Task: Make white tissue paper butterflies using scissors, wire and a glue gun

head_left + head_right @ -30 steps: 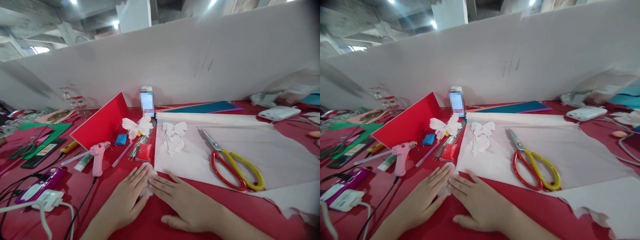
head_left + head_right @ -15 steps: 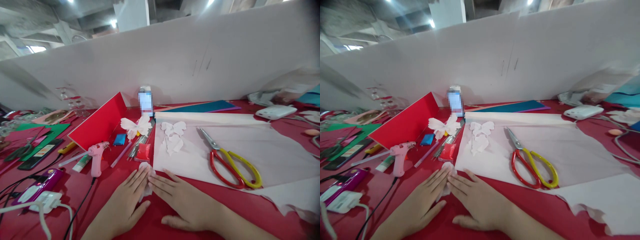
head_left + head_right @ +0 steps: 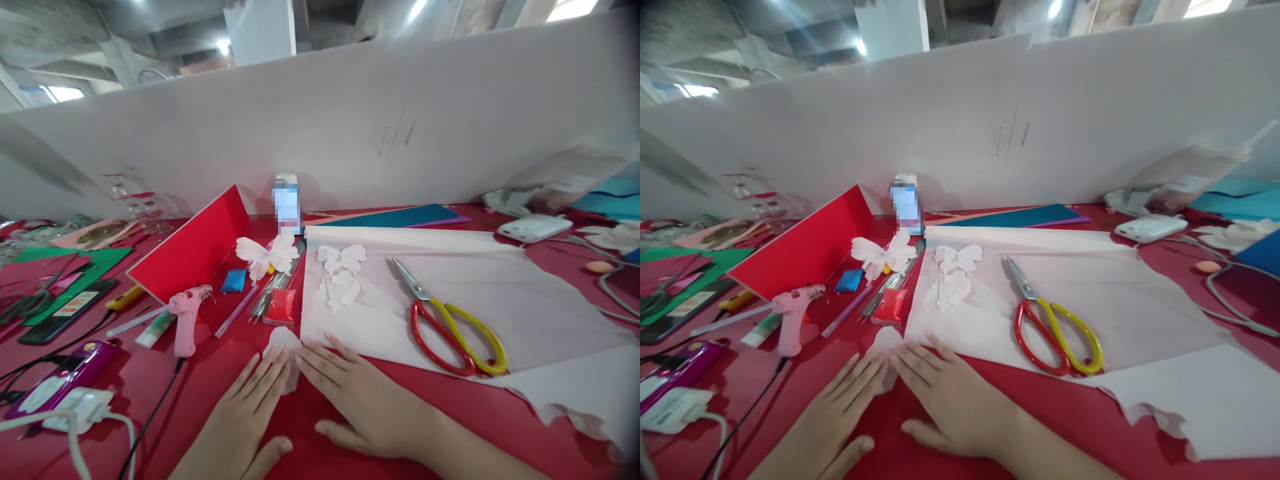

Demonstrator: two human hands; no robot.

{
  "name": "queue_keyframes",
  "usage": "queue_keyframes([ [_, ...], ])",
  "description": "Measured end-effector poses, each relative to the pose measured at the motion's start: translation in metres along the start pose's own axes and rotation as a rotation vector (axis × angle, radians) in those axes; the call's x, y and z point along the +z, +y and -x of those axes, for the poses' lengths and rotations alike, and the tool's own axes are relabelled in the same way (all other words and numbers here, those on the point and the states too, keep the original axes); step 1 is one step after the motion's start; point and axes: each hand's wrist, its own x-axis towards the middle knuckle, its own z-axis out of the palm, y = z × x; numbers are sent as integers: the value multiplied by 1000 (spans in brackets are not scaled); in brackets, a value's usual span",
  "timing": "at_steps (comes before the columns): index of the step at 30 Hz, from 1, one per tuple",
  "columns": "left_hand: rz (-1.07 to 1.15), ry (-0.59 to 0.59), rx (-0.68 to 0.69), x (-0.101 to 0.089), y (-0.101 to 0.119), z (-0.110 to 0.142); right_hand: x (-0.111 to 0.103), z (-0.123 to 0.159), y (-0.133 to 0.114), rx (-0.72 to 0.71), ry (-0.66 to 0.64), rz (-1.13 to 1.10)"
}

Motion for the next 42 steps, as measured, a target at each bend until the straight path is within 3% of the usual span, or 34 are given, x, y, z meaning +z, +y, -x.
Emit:
queue_keyframes([
  [6,-47,70,-101,6,-2,10,-3,0,-1,-15,-23,-6],
  [12,-98,40,25,4,-5,10,0,0,2,-56,10,10],
  [16,-147,146,-102,7,-4,12,0,0,3,-102,76,54],
  [28,-126,60,-65,15,-4,13,-1,-3,3,-97,-26,-54],
  [42,-24,0,-17,-3,2,5,0,-2,2,-84,51,14],
])
